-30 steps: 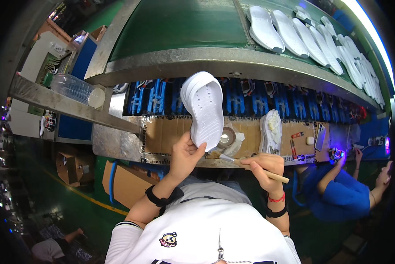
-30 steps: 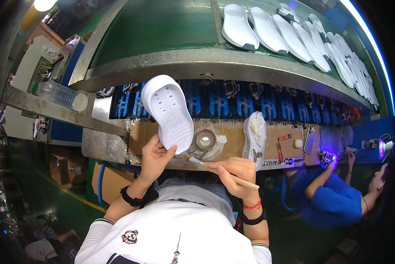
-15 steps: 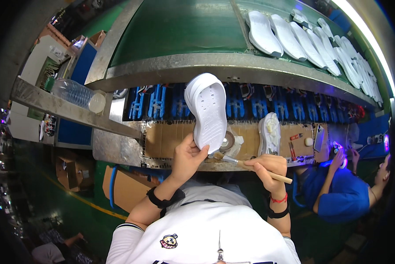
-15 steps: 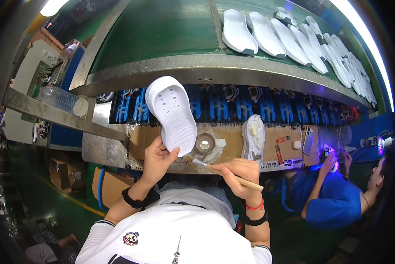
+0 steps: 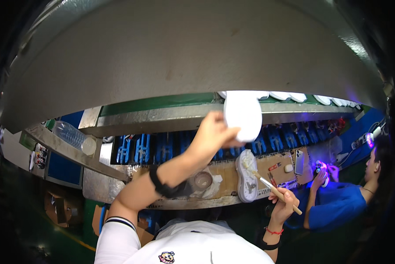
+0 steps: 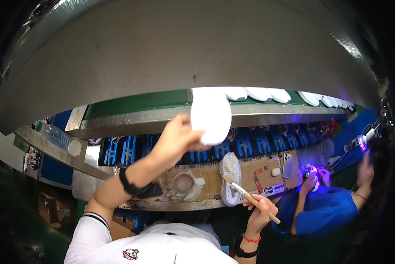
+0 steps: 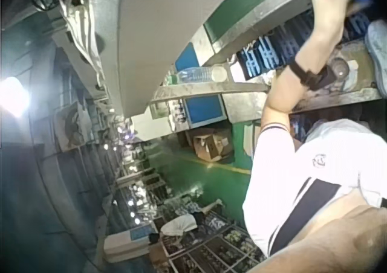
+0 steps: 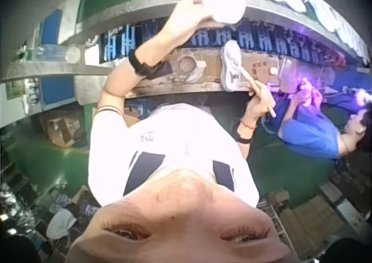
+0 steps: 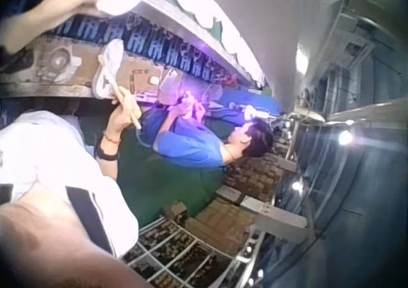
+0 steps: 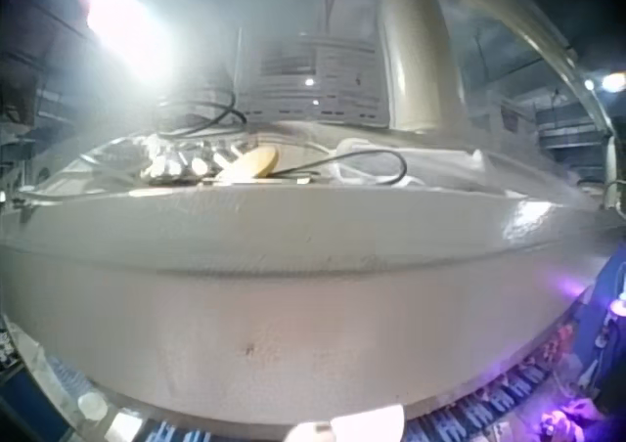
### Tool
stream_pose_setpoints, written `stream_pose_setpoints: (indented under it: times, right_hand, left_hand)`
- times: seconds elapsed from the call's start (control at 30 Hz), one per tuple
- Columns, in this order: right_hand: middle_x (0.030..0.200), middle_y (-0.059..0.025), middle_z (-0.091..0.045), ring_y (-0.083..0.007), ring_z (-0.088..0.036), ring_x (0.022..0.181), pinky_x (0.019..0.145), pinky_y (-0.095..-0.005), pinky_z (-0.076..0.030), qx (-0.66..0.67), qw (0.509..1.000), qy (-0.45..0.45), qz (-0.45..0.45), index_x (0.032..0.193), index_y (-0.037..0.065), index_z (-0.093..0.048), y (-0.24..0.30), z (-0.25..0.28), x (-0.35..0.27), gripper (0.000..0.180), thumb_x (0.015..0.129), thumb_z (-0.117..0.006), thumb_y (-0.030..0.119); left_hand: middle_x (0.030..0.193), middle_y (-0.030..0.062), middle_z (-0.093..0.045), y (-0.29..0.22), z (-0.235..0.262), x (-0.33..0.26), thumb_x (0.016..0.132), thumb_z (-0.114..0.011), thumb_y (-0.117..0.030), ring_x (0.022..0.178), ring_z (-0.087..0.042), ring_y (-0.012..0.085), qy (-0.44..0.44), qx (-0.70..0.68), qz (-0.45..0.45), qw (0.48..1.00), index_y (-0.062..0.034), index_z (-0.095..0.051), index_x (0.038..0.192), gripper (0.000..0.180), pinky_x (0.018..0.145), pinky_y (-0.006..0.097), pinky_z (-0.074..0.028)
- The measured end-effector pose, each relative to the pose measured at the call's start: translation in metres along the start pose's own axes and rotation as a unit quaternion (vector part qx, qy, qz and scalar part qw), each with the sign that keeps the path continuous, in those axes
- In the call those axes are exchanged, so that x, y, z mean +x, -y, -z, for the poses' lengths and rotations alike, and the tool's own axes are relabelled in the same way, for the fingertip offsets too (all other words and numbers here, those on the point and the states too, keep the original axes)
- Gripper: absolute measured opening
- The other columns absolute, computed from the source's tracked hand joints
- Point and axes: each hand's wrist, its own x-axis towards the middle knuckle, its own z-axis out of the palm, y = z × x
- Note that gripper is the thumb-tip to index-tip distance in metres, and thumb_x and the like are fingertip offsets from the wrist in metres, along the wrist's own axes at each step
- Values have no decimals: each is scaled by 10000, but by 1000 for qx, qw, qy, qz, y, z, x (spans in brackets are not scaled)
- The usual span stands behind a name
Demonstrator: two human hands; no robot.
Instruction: Applying adhesive or glue to shoe outsoles using a brush at a manufacturing station.
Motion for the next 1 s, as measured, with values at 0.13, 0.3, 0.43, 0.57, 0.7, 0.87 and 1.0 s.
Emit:
stream_pose_setpoints:
  times: [0.13,0.3,0.43,0.57,0.7,0.87,1.0]
  right_hand:
    - [640,-211,-626,-225,-597,519,474,-240,-427,24,999,37,-5,790,-123,-630,3,-13,-1,375,782,-492,226]
    - [671,-217,-642,-220,-610,528,479,-236,-441,23,998,45,-24,794,-136,-630,-1,-10,3,372,789,-488,208]
    - [671,-209,-646,-205,-613,536,479,-231,-439,27,997,72,-32,800,-133,-636,-10,-12,0,355,802,-473,182]
    - [678,-206,-647,-199,-614,540,478,-228,-437,17,996,82,-34,804,-130,-639,-13,-13,2,350,807,-472,177]
    - [666,-217,-637,-215,-600,505,458,-229,-434,12,995,92,-21,804,-118,-634,-20,-16,3,367,803,-472,211]
    - [671,-217,-637,-218,-605,510,457,-232,-435,30,993,109,-36,813,-120,-632,-31,-17,1,366,805,-475,210]
    - [674,-209,-641,-208,-604,528,482,-235,-426,56,987,131,-73,815,-130,-634,-37,-18,2,329,807,-484,162]
  left_hand:
    - [1138,217,-541,-28,0,108,929,-484,-122,991,-606,297,21,-155,-96,983,90,-448,1170,323,856,314,-527]
    - [1131,180,-547,-11,-16,121,943,-460,-139,957,-600,243,63,-208,-63,974,55,-460,1150,284,796,307,-536]
    - [1069,129,-542,2,4,52,927,-484,-109,895,-581,189,-27,0,-69,997,25,-424,1132,251,768,292,-536]
    - [1127,141,-479,-4,25,57,912,-512,-110,1039,-518,211,-138,71,-117,981,24,-390,1164,310,893,339,-481]
    - [1224,156,-454,-19,17,87,900,-541,-135,1162,-442,262,-151,1,-62,987,47,-371,1225,410,1007,392,-395]
    - [1286,162,-427,1,43,143,911,-521,-159,1198,-423,278,-19,-6,-51,998,34,-381,1253,417,1030,402,-365]
    - [1236,147,-458,-3,33,112,947,-464,-212,1142,-472,250,-7,12,-75,997,5,-401,1247,376,994,386,-398]
